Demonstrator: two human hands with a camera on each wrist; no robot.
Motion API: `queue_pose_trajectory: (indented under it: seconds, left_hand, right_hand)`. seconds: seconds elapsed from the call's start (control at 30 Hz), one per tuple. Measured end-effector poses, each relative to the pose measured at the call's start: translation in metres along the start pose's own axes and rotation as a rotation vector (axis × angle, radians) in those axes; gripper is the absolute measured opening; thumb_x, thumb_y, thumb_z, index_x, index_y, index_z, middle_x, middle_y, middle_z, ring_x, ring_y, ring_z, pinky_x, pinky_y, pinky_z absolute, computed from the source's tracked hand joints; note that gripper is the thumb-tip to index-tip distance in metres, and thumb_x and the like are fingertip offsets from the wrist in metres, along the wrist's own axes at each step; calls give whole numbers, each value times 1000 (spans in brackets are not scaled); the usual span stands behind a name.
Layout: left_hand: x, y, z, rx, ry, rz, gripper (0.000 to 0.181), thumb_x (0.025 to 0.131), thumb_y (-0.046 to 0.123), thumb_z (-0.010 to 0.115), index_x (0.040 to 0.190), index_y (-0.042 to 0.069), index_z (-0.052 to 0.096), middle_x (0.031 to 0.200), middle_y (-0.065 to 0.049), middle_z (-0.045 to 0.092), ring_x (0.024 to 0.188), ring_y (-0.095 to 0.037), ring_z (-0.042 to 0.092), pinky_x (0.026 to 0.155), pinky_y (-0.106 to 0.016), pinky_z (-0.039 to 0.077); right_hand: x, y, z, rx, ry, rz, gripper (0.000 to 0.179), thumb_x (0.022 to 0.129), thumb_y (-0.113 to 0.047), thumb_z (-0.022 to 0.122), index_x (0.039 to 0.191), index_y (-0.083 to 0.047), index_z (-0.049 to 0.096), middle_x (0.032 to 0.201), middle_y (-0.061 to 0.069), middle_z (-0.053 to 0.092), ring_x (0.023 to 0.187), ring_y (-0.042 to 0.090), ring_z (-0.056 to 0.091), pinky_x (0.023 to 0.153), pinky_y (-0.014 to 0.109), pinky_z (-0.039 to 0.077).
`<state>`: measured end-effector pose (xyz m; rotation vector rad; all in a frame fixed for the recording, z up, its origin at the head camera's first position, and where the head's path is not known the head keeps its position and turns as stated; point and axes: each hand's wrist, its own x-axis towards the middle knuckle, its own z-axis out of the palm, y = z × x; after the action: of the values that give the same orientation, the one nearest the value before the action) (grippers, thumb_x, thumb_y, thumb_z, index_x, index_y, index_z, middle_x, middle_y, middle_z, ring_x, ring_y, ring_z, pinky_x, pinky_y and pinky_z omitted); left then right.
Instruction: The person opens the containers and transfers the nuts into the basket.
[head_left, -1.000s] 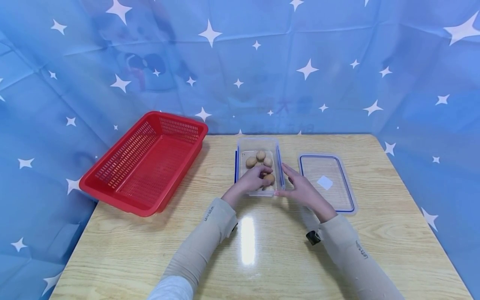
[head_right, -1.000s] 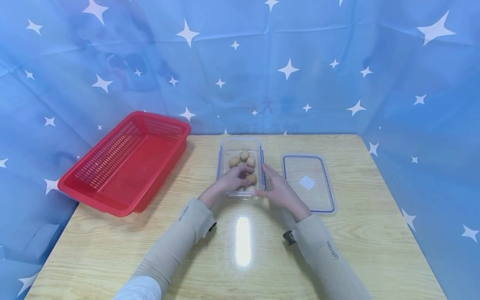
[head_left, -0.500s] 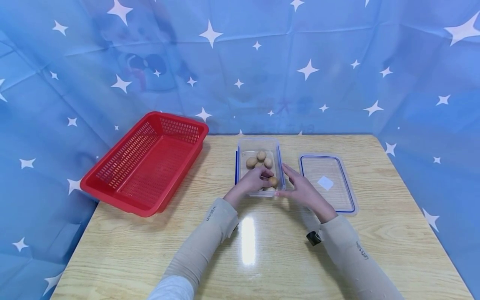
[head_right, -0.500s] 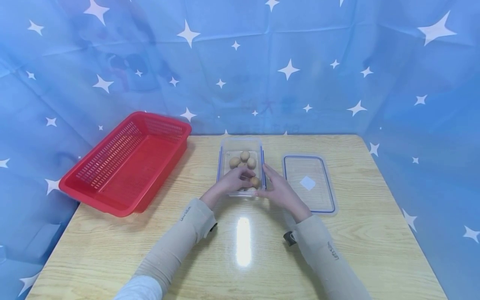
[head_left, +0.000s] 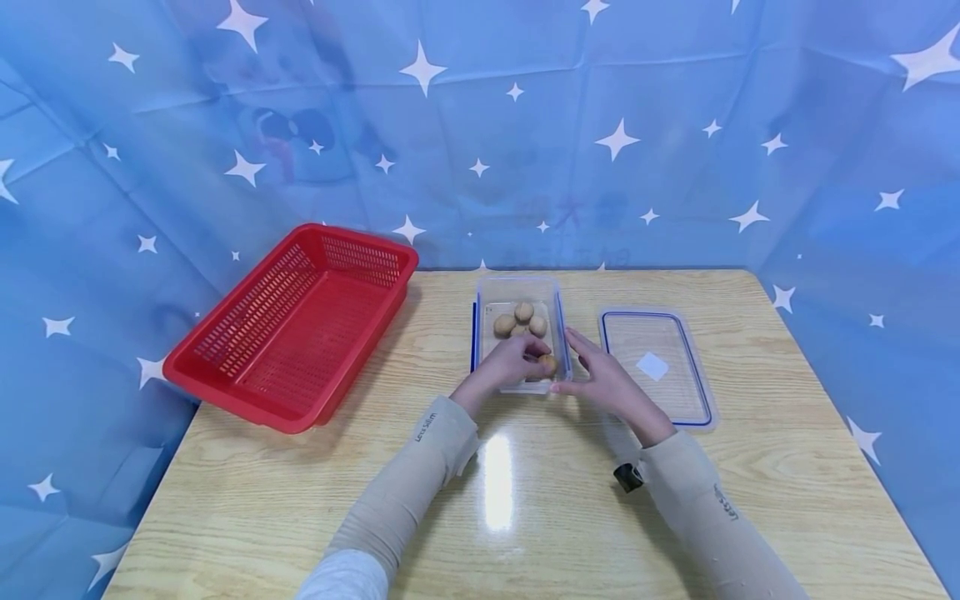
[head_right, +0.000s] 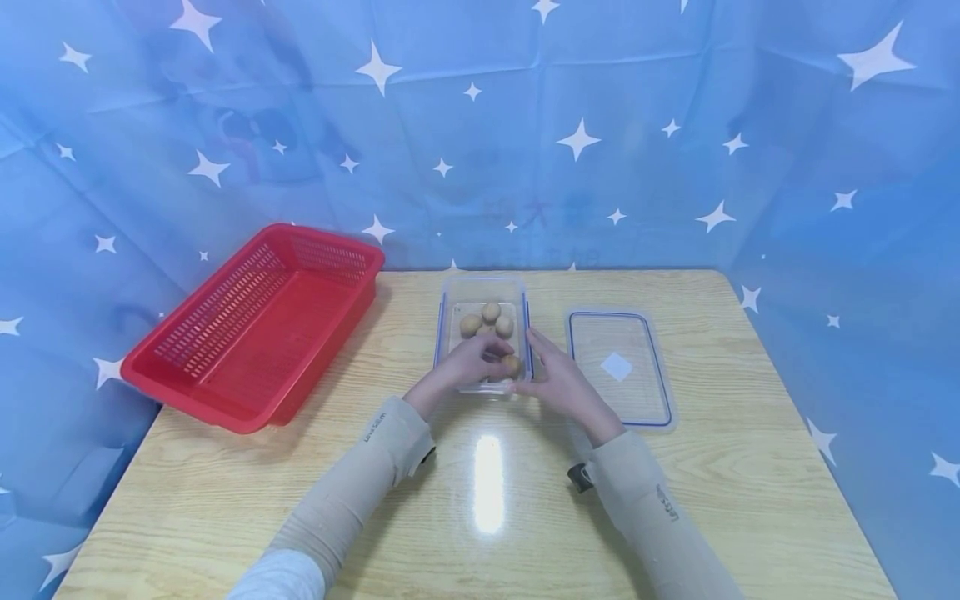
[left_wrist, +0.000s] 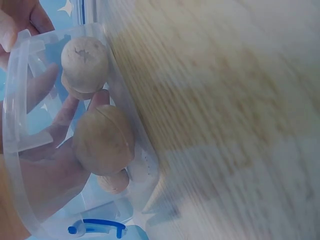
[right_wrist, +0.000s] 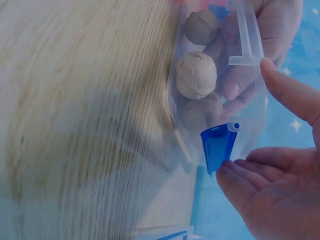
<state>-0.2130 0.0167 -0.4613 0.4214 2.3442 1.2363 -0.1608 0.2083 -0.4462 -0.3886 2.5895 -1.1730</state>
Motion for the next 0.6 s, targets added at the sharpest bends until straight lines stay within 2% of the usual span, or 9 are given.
queue_pose_trajectory:
  seconds: [0.2,0.6]
  left_hand:
    - [0,-1,1,2,4,7,35,92,12,71,125,5,64,127,-11,66,119,-25,62,101,-34,52]
    - [1,-1,1,-42,14,-22,31,91,16,73,119,9,62,125,-8,64,116,-24,63,97,-34,53]
  right_hand:
    - [-1,-2,0,-6,3,2,96,90,-22,75,159,-3,12,166,24,9,144,52,28,116,60,33]
    - [-1,-1,0,-1,4,-7,96,90,-21,75,159,-1,12,166,24,9,145,51,28,116,59,33]
